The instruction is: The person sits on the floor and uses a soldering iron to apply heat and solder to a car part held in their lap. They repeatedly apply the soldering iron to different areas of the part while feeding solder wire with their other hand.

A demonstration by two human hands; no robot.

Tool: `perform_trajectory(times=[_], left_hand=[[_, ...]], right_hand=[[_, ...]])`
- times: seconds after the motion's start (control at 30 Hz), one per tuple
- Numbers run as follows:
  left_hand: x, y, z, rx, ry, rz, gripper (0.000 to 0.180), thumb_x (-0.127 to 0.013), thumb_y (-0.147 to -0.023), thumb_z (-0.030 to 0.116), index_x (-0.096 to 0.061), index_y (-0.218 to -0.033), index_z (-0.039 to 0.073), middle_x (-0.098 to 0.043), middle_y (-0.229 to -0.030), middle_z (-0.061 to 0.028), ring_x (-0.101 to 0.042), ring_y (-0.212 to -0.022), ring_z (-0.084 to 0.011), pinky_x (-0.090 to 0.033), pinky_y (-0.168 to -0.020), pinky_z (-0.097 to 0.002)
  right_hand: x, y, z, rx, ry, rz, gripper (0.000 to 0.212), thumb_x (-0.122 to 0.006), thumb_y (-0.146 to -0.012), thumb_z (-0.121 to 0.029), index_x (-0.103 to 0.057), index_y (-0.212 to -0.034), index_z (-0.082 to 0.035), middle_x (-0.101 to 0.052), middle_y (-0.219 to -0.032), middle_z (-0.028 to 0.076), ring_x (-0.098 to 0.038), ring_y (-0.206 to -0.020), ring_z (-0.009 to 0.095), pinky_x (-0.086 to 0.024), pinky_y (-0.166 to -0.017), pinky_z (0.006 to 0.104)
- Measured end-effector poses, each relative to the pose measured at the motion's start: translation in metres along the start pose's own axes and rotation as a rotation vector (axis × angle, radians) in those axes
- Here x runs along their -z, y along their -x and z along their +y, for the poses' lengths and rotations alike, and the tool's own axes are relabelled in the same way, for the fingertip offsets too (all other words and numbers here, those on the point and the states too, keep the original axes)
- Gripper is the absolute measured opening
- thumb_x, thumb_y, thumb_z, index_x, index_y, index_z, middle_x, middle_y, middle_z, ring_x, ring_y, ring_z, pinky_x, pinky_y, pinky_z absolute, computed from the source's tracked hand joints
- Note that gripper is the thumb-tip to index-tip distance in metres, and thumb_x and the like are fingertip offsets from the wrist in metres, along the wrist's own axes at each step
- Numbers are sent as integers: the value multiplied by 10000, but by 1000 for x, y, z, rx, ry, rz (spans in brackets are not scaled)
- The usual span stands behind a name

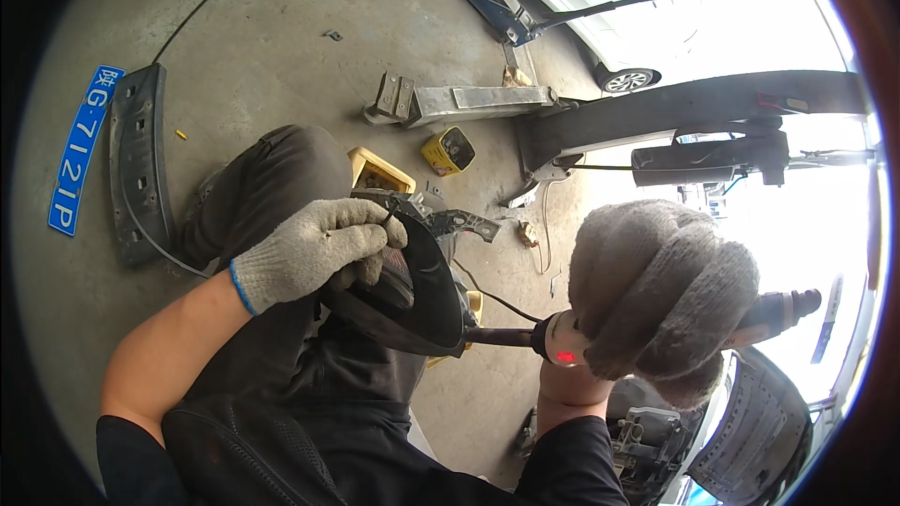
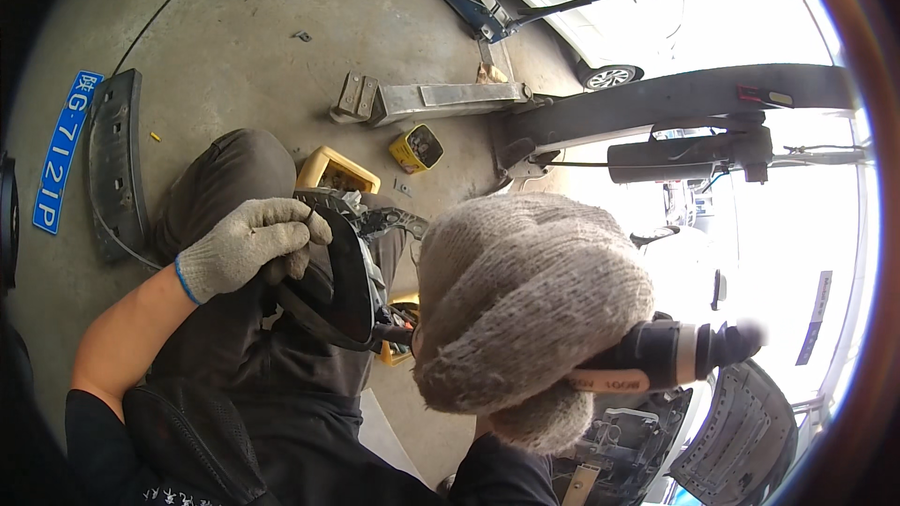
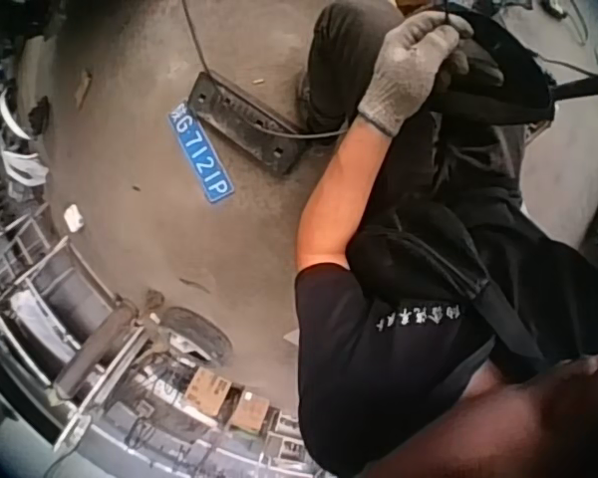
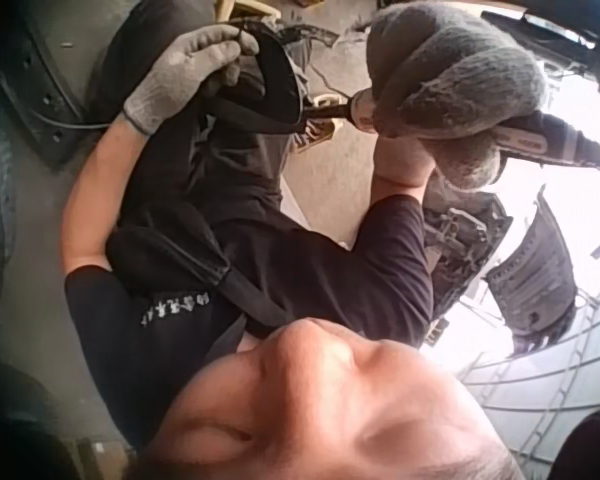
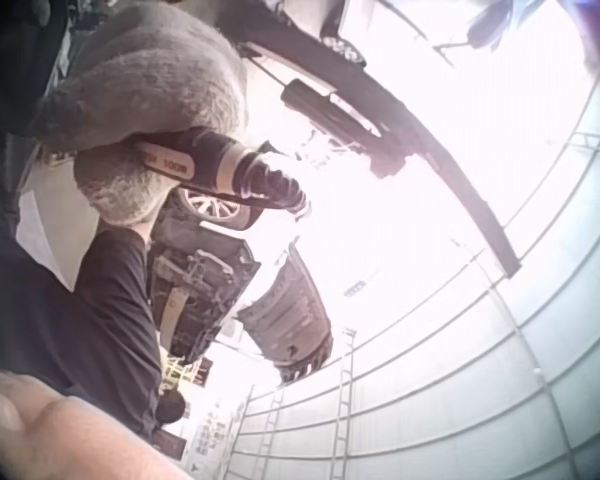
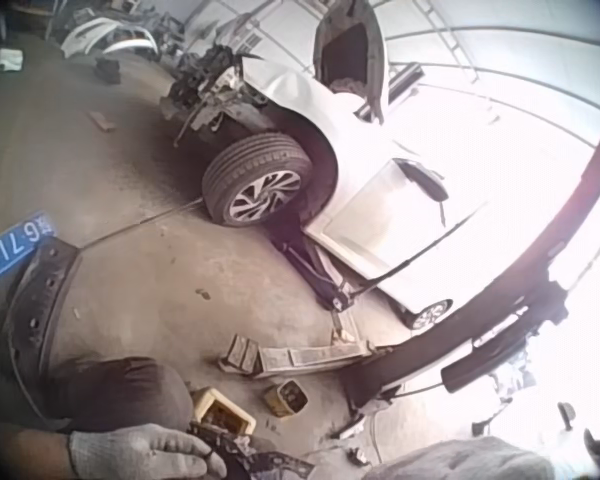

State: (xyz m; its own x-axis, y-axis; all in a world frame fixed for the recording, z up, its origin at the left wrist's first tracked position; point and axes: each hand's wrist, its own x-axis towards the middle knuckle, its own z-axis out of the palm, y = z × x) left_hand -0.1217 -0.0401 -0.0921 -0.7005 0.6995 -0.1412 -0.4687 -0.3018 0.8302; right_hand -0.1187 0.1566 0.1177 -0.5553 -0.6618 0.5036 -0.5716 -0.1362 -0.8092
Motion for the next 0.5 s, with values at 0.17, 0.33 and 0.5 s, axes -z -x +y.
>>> perform_trajectory(times=[0.17,0.33,0.5], left_hand=[[0,-1,-2,-9,-5,0,220,-492,-988,180,-653,-1062,50,-621,-716,-4,-570,-643,-58,-440,-561,-209],[-1,0,1,-3,5,4,221,-494,-987,184,-653,-1062,50,-619,-718,-1,-569,-648,-57,-437,-563,-207],[0,0,1,-15,-12,-3,219,-497,-986,185,-654,-1062,51,-616,-718,5,-570,-651,-54,-434,-562,-201]], right_hand=[[10,0,3,1,5,27,321,-375,-1031,-294,-608,-938,-94,-611,-713,48,-529,-579,139,-418,-481,270],[14,-1,-6,10,-11,76,334,-356,-1034,-296,-603,-930,-96,-606,-696,46,-514,-558,138,-398,-465,269],[6,-1,-2,9,9,40,349,-337,-1038,-298,-598,-923,-97,-600,-679,45,-500,-537,136,-378,-448,269]])
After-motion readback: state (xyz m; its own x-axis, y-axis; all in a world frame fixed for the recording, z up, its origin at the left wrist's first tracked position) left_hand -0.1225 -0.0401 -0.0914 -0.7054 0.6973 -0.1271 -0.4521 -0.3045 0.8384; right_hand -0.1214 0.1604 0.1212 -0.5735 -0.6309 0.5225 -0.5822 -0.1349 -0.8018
